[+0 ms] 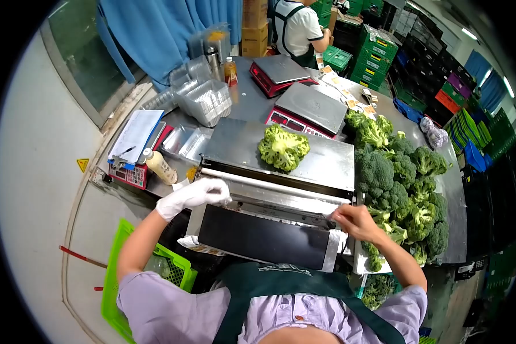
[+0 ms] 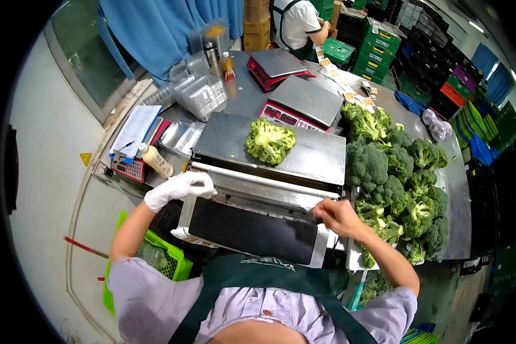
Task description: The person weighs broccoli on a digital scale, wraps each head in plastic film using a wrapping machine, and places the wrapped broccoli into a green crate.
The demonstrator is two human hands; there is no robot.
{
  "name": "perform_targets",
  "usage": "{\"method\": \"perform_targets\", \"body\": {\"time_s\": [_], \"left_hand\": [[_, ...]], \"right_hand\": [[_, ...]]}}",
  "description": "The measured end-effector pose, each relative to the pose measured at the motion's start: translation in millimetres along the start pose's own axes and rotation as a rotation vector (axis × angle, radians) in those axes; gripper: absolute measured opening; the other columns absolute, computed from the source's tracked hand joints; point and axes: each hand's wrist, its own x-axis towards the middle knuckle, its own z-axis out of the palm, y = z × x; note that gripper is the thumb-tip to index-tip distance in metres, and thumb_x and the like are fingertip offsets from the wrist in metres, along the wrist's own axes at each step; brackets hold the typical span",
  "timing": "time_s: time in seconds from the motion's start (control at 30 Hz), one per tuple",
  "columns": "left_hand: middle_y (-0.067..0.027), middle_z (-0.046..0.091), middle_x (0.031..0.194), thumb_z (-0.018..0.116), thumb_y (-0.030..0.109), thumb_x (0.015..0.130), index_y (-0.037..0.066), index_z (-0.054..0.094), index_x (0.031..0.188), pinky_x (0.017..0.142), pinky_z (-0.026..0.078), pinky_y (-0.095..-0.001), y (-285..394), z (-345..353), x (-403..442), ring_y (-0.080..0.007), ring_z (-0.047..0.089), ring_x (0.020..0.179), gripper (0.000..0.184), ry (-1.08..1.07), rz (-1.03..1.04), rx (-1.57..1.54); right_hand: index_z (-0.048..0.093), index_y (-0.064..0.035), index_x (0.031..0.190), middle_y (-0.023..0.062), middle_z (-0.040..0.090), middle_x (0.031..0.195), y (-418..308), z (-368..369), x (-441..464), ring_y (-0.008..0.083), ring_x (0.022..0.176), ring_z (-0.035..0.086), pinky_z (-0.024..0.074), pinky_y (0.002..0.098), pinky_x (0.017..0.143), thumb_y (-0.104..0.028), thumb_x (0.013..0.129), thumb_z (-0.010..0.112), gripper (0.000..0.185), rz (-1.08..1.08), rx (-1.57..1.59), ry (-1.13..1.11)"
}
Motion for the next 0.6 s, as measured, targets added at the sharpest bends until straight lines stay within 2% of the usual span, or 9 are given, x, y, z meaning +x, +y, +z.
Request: {"method": "perform_targets", "body": {"time_s": [0.1, 0.17, 0.23, 0.27, 0.3, 0.37, 0.43, 0.5, 0.6], "left_hand": [[-0.0058, 0.054, 0.082, 0.057, 0.007, 0.083, 0.002, 0.054, 0.076, 0.094, 0.041, -0.0405, 60.0, -15.8, -16.9, -0.0211, 0.058, 0.086, 0.009, 0.058, 0.208, -0.133], [-0.005, 0.05, 0.077, 0.056, 0.012, 0.085, 0.003, 0.052, 0.072, 0.101, 0.037, -0.0501, 99.0, -31.0, -9.6, -0.0199, 0.057, 0.085, 0.017, 0.304, 0.42, -0.245], [-0.0083, 0.059, 0.092, 0.05, 0.01, 0.09, 0.0, 0.058, 0.08, 0.096, 0.041, -0.0335, 124.2, -34.2, 23.5, -0.0155, 0.056, 0.088, 0.017, 0.627, 0.304, -0.259], [-0.0078, 0.061, 0.098, 0.05, 0.01, 0.09, -0.001, 0.06, 0.09, 0.093, 0.04, -0.0267, 101.0, -45.6, 51.9, -0.0156, 0.056, 0.098, 0.015, 0.659, 0.372, -0.15], [-0.0036, 0.06, 0.098, 0.054, 0.013, 0.09, 0.002, 0.06, 0.097, 0.092, 0.04, -0.0275, 84.3, -48.8, 78.4, -0.0161, 0.055, 0.102, 0.015, 0.696, 0.334, -0.058], [-0.0049, 0.057, 0.108, 0.062, 0.016, 0.084, 0.008, 0.059, 0.101, 0.096, 0.038, -0.0332, 20.4, -63.0, 132.5, -0.0223, 0.052, 0.109, 0.019, 0.61, 0.467, 0.531], [-0.0176, 0.035, 0.135, 0.076, 0.037, 0.066, 0.011, 0.041, 0.128, 0.106, 0.027, -0.0385, 2.7, -46.8, 145.8, -0.0324, 0.031, 0.129, 0.076, 0.332, 0.103, 0.491], [-0.0223, 0.022, 0.143, 0.084, 0.044, 0.051, 0.004, 0.01, 0.143, 0.11, 0.018, -0.0378, -7.3, -23.5, 146.8, -0.0346, 0.02, 0.134, 0.124, 0.21, 0.126, 0.688], [-0.025, 0.024, 0.142, 0.084, 0.045, 0.048, 0.001, 0.005, 0.142, 0.108, 0.024, -0.037, -28.7, -4.4, 160.3, -0.036, 0.027, 0.132, 0.13, 0.315, 0.189, 0.61]], "right_hand": [[0.059, 0.0001, 0.087, 0.0089, 0.064, 0.064, -51.6, -39.1, -1.2, 0.0094, 0.05, 0.06, 0.045, 0.0222, 0.04, -0.001, 0.089, 0.049, 0.011, -0.093, 0.271, 0.15], [0.054, 0.0003, 0.085, 0.0155, 0.066, 0.08, -65.4, -57.9, 25.3, 0.016, 0.062, 0.066, 0.0512, 0.0222, 0.045, -0.002, 0.09, 0.049, 0.007, -0.247, 0.536, 0.357], [0.055, 0.0022, 0.094, 0.0162, 0.065, 0.093, -56.6, -73.2, 71.1, 0.0206, 0.086, 0.065, 0.0538, 0.0314, 0.074, -0.009, 0.09, 0.052, 0.012, -0.268, 0.435, 0.474], [0.054, 0.002, 0.106, 0.0176, 0.061, 0.107, -54.4, -78.7, 98.8, 0.0249, 0.104, 0.059, 0.0479, 0.0366, 0.089, -0.016, 0.09, 0.054, 0.024, -0.188, 0.337, 0.468], [0.046, 0.0016, 0.122, 0.0217, 0.051, 0.124, -30.5, -69.1, 132.4, 0.0298, 0.12, 0.047, 0.0401, 0.0413, 0.099, -0.03, 0.086, 0.062, 0.051, -0.358, 0.394, 0.464], [0.025, 0.0039, 0.137, 0.0272, 0.032, 0.138, 20.6, -56.5, 170.4, 0.0372, 0.13, 0.031, 0.0275, 0.0443, 0.107, -0.059, 0.058, 0.075, 0.113, -0.072, -0.222, 0.297], [0.015, 0.0081, 0.138, 0.0343, 0.022, 0.139, 77.9, -25.3, 188.0, 0.0426, 0.13, 0.026, 0.0231, 0.0455, 0.109, -0.068, 0.046, 0.074, 0.133, -0.202, -0.336, 0.093], [0.011, 0.0121, 0.136, 0.0364, 0.026, 0.136, 96.1, 1.6, 181.0, 0.0453, 0.127, 0.031, 0.028, 0.0457, 0.106, -0.066, 0.046, 0.076, 0.137, -0.111, -0.496, 0.012], [0.012, 0.0088, 0.137, 0.0361, 0.033, 0.132, 95.4, 24.2, 181.2, 0.0457, 0.121, 0.039, 0.0336, 0.044, 0.102, -0.06, 0.049, 0.079, 0.13, -0.066, -0.217, 0.061]]}}
